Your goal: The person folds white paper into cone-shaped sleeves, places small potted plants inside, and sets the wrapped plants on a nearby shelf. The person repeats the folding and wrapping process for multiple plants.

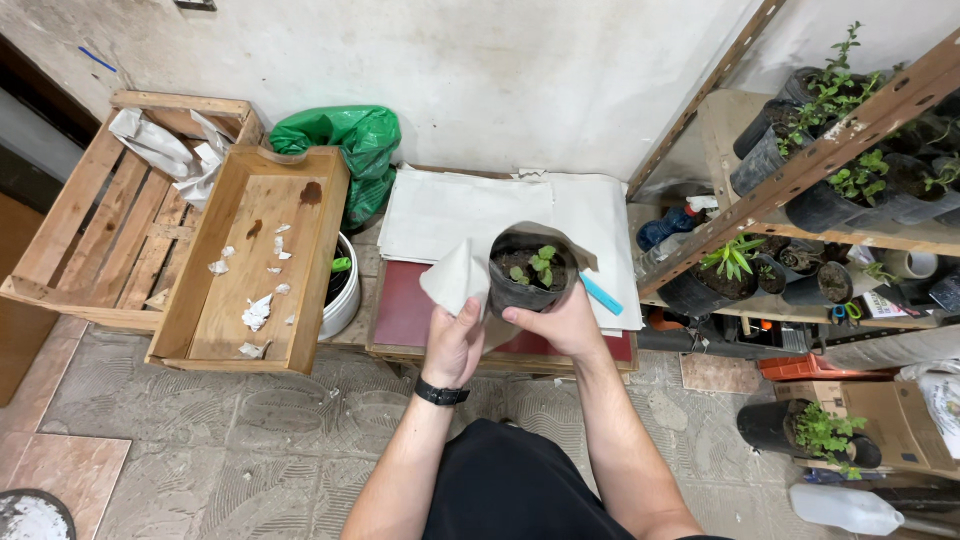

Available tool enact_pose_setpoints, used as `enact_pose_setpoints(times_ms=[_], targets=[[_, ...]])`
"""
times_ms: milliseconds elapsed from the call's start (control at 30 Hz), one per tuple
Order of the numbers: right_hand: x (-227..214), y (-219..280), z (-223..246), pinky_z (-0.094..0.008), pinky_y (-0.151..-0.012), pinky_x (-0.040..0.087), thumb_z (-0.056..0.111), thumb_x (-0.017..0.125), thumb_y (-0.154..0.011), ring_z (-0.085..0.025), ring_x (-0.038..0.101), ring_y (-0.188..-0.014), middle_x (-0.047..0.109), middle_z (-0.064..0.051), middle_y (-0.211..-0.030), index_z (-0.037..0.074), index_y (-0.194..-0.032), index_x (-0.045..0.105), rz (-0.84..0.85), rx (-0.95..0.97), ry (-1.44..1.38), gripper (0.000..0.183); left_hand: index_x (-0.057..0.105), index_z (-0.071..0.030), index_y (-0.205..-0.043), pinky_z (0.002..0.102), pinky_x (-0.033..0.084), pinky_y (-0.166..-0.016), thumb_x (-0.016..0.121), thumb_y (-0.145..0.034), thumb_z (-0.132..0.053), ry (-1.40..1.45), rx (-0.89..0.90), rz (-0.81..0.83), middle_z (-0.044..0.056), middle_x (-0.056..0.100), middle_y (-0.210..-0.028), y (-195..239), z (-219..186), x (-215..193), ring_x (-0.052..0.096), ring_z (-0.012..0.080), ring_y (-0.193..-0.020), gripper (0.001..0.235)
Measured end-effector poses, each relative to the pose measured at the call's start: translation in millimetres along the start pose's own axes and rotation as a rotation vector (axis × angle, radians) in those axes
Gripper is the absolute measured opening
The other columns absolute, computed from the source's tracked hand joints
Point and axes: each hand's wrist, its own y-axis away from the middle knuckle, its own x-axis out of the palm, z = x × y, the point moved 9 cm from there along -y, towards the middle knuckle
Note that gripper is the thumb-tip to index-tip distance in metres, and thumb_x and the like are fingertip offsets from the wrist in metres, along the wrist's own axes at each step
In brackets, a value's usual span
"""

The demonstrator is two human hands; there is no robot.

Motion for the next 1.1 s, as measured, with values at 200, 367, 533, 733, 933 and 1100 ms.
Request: enact_pose_setpoints(times_ms=[200, 367, 533, 733, 933, 1100], targets=[[6, -1, 13, -0.049, -0.108, 0.063, -0.007, 0.108, -0.063, -0.027, 0.068, -0.128, 0.075, -0.018, -0.139, -0.002, -0.151, 0.062, -0.016, -0.063, 0.015, 0.1, 0.048, -0.01, -0.172, 0.053, 0.042, -0.13, 0.078, -0.105, -0.009, -0.014, 0.005, -0.201, 0.007, 0.065, -0.166, 12, -24, 10, 0.057, 0.0211, -0.145, 0.073], [2, 3, 4, -0.052, -0.112, 0.06, -0.001, 0.11, -0.064, -0.029, 0.068, -0.131, 0.075, -0.021, -0.14, -0.003, -0.151, 0.063, -0.074, -0.072, 0.05, 0.099, 0.066, -0.013, -0.152, 0.043, 0.05, -0.119, 0.074, -0.109, -0.014, -0.039, 0.124, -0.246, 0.007, 0.08, -0.137, 15, -49, 4, 0.067, 0.0197, -0.127, 0.044], [-9, 19, -4, -0.053, -0.113, 0.059, -0.002, 0.111, -0.061, -0.028, 0.066, -0.13, 0.075, -0.019, -0.138, -0.003, -0.15, 0.064, -0.168, -0.1, 0.05, 0.101, 0.063, -0.004, -0.155, 0.046, 0.056, -0.115, 0.08, -0.103, -0.008, -0.111, 0.123, -0.28, 0.013, 0.076, -0.146, 18, -44, 0, 0.068, 0.0241, -0.126, 0.054], [-52, 65, -28, -0.056, -0.118, 0.056, 0.005, 0.113, -0.061, -0.033, 0.065, -0.136, 0.073, -0.024, -0.142, -0.003, -0.151, 0.061, -0.393, -0.093, 0.073, 0.104, 0.064, -0.007, -0.153, 0.039, 0.059, -0.108, 0.08, -0.103, -0.005, -0.275, -0.001, -0.204, 0.009, 0.073, -0.139, 19, -11, -19, 0.066, 0.0181, -0.123, 0.052], [-85, 126, -21, -0.054, -0.118, 0.054, 0.001, 0.112, -0.061, -0.031, 0.062, -0.137, 0.071, -0.022, -0.145, -0.003, -0.154, 0.06, -0.642, -0.083, 0.116, 0.106, 0.062, -0.002, -0.156, 0.048, 0.056, -0.117, 0.083, -0.1, -0.006, -0.404, -0.096, -0.106, 0.015, 0.07, -0.148, 30, 34, -43, 0.06, 0.0203, -0.137, 0.06], [-101, 173, 4, -0.04, -0.117, 0.058, 0.026, 0.104, -0.074, -0.02, 0.073, -0.13, 0.079, -0.009, -0.138, 0.005, -0.149, 0.065, -0.741, 0.021, 0.276, 0.087, 0.069, -0.001, -0.15, 0.043, 0.053, -0.129, 0.084, -0.097, -0.026, -0.558, -0.047, 0.03, 0.017, 0.075, -0.151, 44, 34, -17, 0.07, 0.0288, -0.143, 0.06]])
